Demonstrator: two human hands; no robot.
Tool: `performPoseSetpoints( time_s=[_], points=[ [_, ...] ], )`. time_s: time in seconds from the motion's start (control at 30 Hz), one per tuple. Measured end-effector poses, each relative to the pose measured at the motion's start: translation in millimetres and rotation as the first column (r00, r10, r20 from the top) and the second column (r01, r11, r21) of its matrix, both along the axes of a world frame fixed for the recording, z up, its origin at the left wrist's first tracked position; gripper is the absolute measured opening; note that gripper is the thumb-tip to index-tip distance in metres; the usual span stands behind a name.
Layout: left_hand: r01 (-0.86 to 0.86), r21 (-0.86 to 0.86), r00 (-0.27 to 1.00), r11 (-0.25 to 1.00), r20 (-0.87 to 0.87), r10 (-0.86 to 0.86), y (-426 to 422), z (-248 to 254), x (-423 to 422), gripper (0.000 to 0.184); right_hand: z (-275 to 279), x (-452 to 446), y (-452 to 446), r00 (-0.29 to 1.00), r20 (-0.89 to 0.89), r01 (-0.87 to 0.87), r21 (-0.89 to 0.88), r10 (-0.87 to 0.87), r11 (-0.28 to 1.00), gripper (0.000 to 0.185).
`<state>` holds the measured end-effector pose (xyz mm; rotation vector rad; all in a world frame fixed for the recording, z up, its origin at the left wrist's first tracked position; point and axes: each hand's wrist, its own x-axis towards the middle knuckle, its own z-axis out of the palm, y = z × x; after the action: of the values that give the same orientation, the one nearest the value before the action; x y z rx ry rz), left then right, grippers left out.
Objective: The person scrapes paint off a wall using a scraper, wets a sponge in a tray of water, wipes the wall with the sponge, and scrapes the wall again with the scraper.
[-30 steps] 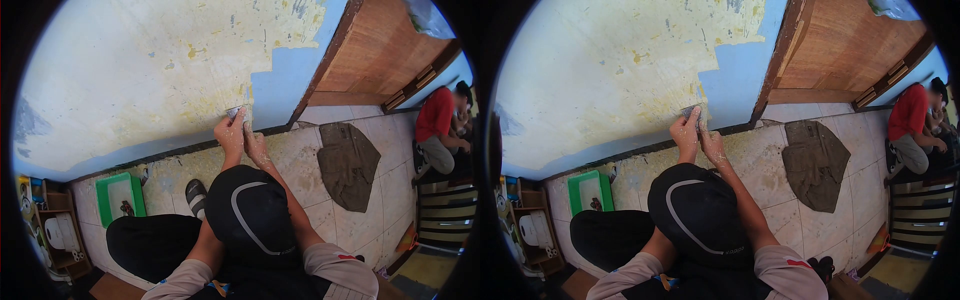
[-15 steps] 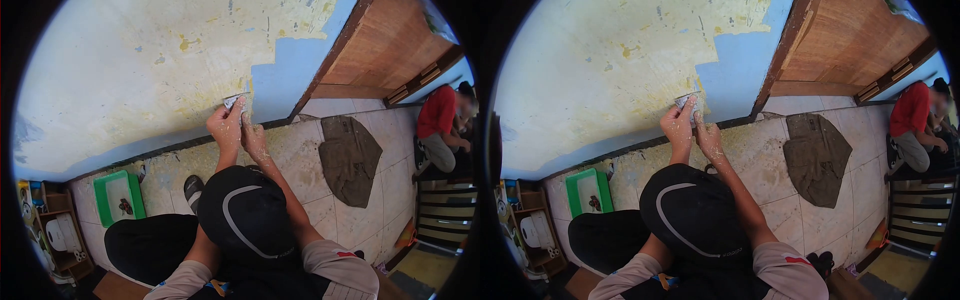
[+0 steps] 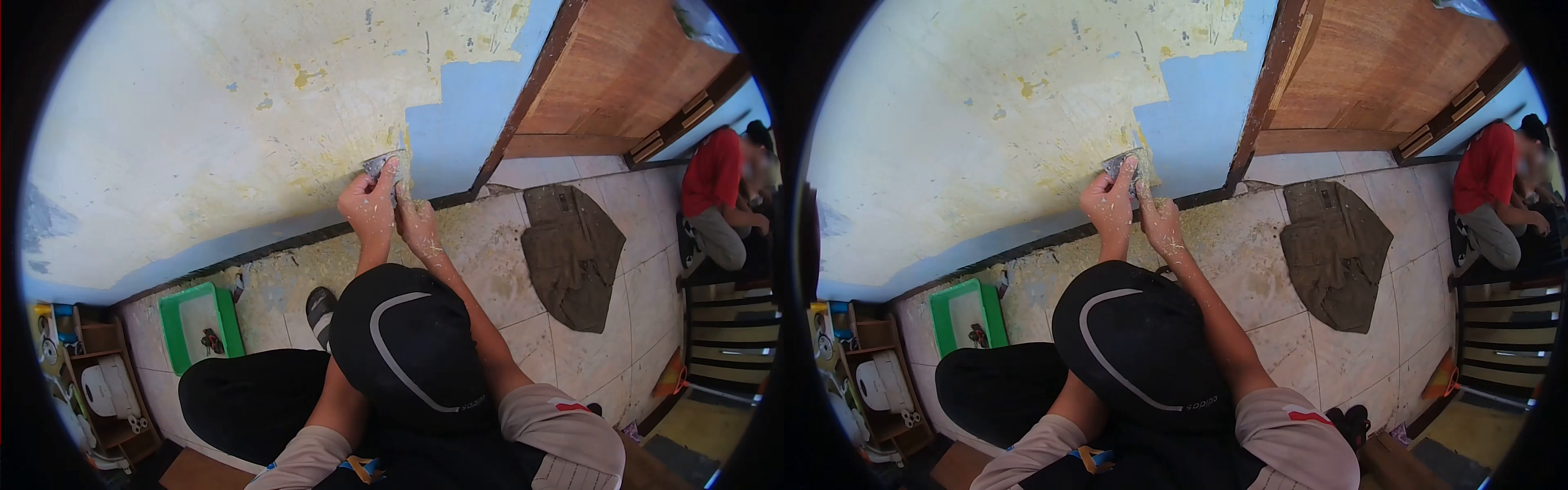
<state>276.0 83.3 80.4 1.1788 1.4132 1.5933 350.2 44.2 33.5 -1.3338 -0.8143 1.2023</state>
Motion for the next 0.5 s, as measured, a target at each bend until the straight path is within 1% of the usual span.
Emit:
performPoseSetpoints(
  time_s=[0.03, 0.2, 0.3, 0.37, 0.43, 0.5],
  points=[
    [-0.005, -0.039, 1.000, 0.999, -0.025, 0.004, -1.6, -4.7, 0.2, 0.031, -1.8, 0.0, -1.5, 1.000, -0.001, 0.004, 0.004, -0.004, 1.000, 0.046],
    [-0.005, -0.028, 1.000, 1.000, -0.003, 0.005, -3.2, -8.3, 1.2, 0.033, -7.6, 1.9, -1.9, 1.000, -0.007, 0.003, 0.025, -0.003, 1.000, 0.047],
    [-0.005, -0.027, 1.000, 1.000, -0.001, 0.005, -5.0, -8.2, 1.4, 0.034, -8.8, 2.2, -2.5, 0.999, -0.041, -0.004, 0.009, 0.004, 1.000, 0.048],
    [-0.005, -0.033, 1.000, 0.999, -0.011, 0.004, -7.9, -5.7, 0.3, 0.035, -6.1, 1.9, -3.2, 1.000, 0.025, -0.005, -0.022, 0.006, 1.000, 0.048],
    [-0.004, -0.039, 0.997, 0.999, -0.073, 0.001, -4.8, -6.6, -1.4, 0.036, -10.2, 2.2, 1.3, 0.999, 0.030, -0.019, -0.038, 0.020, 0.999, 0.048],
    [-0.006, -0.033, 0.998, 0.999, -0.070, 0.003, -2.0, -7.7, -2.6, 0.036, -5.9, 3.7, 3.6, 0.998, 0.039, -0.038, -0.064, 0.040, 0.997, 0.048]
  ],
)
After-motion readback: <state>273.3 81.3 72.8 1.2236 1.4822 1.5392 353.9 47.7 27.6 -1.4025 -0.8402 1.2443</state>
